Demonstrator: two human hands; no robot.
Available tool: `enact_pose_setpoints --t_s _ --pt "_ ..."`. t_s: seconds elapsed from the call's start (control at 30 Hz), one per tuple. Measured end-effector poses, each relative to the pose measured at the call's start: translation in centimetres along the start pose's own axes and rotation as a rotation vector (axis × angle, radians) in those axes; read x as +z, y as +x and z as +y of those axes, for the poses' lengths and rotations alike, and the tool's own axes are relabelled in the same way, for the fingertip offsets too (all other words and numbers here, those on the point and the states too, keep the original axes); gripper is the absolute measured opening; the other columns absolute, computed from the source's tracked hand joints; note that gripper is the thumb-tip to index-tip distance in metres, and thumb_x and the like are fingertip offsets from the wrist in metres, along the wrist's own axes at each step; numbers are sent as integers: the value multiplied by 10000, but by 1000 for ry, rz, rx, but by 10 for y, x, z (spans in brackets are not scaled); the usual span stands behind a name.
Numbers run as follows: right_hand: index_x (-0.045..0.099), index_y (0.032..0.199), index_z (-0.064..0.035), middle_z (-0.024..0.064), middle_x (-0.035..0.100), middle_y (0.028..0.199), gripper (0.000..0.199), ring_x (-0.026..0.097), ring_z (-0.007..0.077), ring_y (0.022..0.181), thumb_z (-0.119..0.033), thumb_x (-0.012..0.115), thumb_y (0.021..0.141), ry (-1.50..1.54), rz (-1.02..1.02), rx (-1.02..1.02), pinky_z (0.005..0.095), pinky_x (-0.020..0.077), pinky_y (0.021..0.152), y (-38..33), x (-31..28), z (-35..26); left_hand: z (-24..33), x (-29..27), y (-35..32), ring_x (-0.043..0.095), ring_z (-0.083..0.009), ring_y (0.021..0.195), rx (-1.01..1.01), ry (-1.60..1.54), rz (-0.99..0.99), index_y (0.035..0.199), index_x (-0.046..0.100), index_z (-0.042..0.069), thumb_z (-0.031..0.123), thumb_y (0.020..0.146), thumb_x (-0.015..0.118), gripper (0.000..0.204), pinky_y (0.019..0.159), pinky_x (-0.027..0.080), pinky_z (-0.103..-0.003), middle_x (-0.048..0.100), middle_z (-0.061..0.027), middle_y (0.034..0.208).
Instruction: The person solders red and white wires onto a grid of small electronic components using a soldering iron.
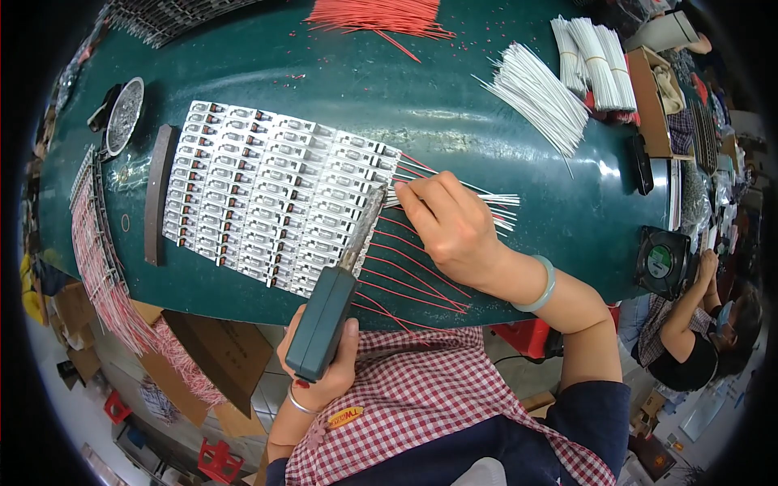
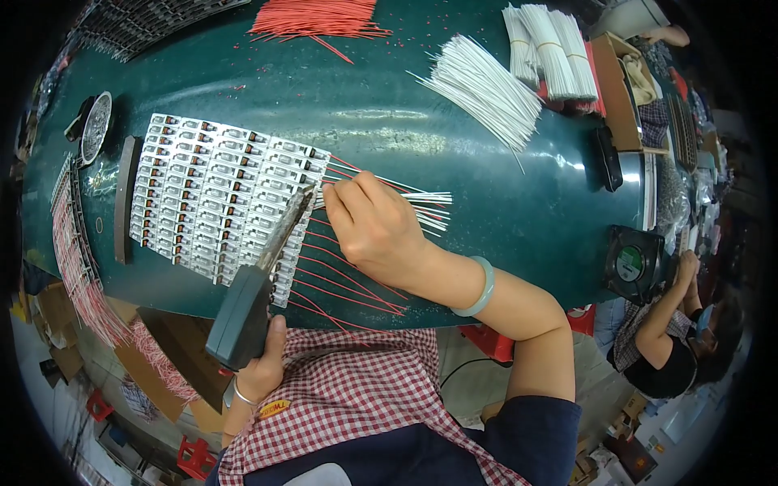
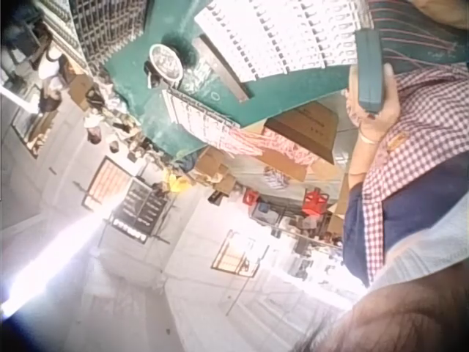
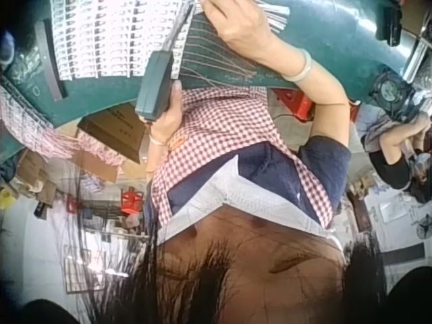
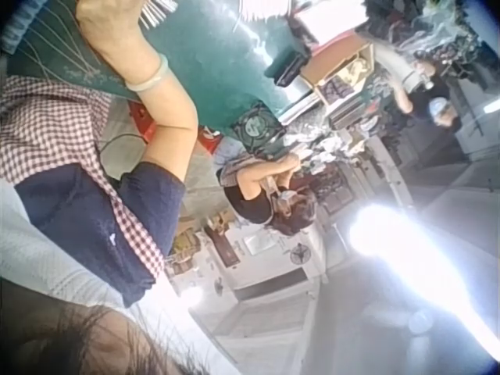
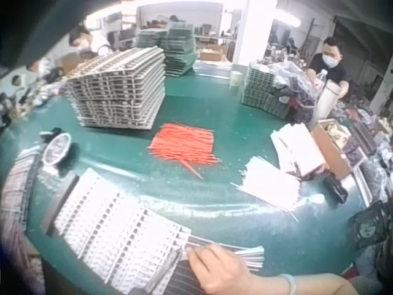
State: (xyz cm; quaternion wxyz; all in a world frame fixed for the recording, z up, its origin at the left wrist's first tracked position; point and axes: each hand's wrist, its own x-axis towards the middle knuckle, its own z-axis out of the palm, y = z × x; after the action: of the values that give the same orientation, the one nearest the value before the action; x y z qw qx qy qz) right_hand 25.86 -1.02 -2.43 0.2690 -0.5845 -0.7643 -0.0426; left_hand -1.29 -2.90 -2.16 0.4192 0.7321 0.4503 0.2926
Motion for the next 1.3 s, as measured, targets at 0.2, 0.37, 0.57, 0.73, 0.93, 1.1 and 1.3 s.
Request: enact_pose_setpoints --t_s 0.2,0.37,0.57,0.73,0.93,1.1,1.3 --pt "696 1028 129 129 623 898 335 602 246 825 -31 679 734 -28 31 -29 312 543 679 1 1 1 0 -4 -2 695 -323 748 84 51 16 1059 730 -51 66 853 791 244 672 554 -363 719 -185 950" --pt "683 1077 119 151 670 955 375 648 272 818 -16 686 727 26 54 -22 344 551 655 1 -1 -1 -4 -5 -7 701 -329 760 87 50 26 1059 732 -48 72 851 794 248 684 560 -371 721 -191 954" --pt "693 1064 120 152 675 940 371 647 267 800 -7 680 716 38 63 -26 345 546 650 -4 -2 -10 -4 -7 -13 725 -337 793 47 106 5 1050 729 -51 80 832 805 265 685 575 -374 723 -213 1009" --pt "684 1073 134 155 671 942 384 632 264 790 -2 681 714 11 17 -17 342 538 643 -5 1 -9 -4 -7 -15 733 -330 782 8 79 -39 1039 730 -50 72 825 805 258 671 576 -355 721 -217 1029" --pt "677 1088 135 155 665 948 393 621 261 789 3 682 718 0 -2 -17 337 529 645 -5 1 -10 3 -7 -10 734 -309 764 -10 102 -47 1007 730 -47 50 812 803 230 644 568 -339 721 -208 1018" --pt "689 1040 129 127 626 886 335 599 241 779 -9 692 735 -25 15 -30 319 517 615 -3 3 -10 6 -6 -6 712 -306 722 58 143 -59 1005 727 -46 35 805 799 227 612 555 -336 708 -187 979" --pt "699 1014 127 105 595 843 316 582 226 780 -31 688 741 -45 42 -55 304 512 592 -2 5 -8 -8 -6 -20 704 -312 724 -17 53 -9 1034 726 -45 36 822 790 236 636 559 -351 706 -180 960"
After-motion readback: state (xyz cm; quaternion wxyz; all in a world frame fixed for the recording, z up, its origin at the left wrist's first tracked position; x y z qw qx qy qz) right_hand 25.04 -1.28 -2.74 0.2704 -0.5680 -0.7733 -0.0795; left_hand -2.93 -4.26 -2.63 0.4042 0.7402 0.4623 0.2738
